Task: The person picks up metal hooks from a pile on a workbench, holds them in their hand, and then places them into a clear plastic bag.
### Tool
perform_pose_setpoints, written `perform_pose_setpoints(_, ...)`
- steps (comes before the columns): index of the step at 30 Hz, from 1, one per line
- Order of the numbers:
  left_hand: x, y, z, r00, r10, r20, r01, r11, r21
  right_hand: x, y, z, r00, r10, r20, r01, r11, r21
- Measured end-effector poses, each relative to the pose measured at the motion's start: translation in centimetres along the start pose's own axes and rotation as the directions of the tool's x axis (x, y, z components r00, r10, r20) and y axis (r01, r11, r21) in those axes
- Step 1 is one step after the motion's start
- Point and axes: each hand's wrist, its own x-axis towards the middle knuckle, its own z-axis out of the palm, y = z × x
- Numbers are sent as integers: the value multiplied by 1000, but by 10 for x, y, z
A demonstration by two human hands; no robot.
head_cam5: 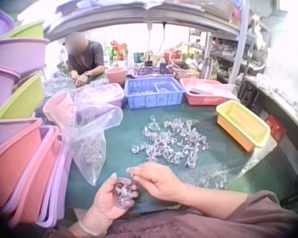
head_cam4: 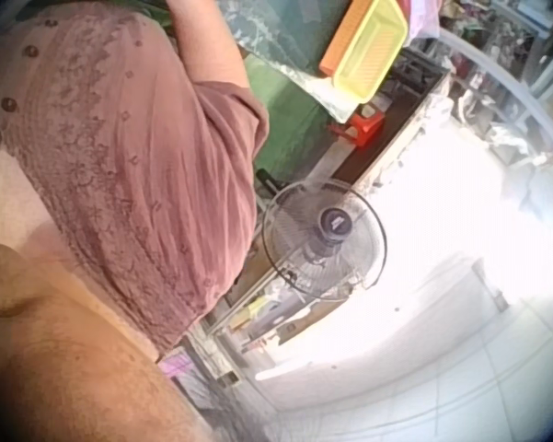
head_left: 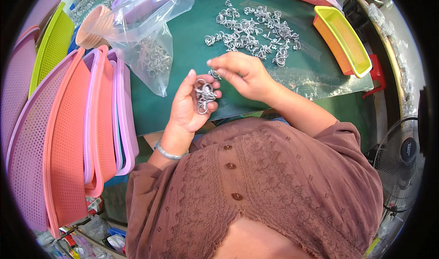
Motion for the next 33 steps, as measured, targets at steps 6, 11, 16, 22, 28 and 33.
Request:
perform_pose_setpoints(6, -12, 11, -25, 998, 64, -7, -65, 996, -67, -11, 29, -1, 961, 251, 117, -222, 951, -216)
perform_pose_setpoints(11, -11, 11, -26, 997, 61, -40, -63, 996, -63, -10, 21, 1, 941, 268, 207, -177, 911, -374)
perform_pose_setpoints(16, -7, 6, -26, 991, 57, -121, -56, 998, 17, -14, 35, 2, 963, 182, 201, -117, 947, -298)
perform_pose_setpoints(22, -2, 3, -9, 971, 88, -223, -34, 972, 234, -10, 26, -2, 995, 34, 99, -23, 993, -116)
perform_pose_setpoints(28, 5, 1, 0, 967, 88, -240, -16, 958, 287, -11, 21, -6, 990, 94, 103, -92, 996, -23)
perform_pose_setpoints(33, 9, 0, 4, 969, 83, -232, -19, 964, 264, -10, 17, -4, 992, 115, 56, -118, 991, 55)
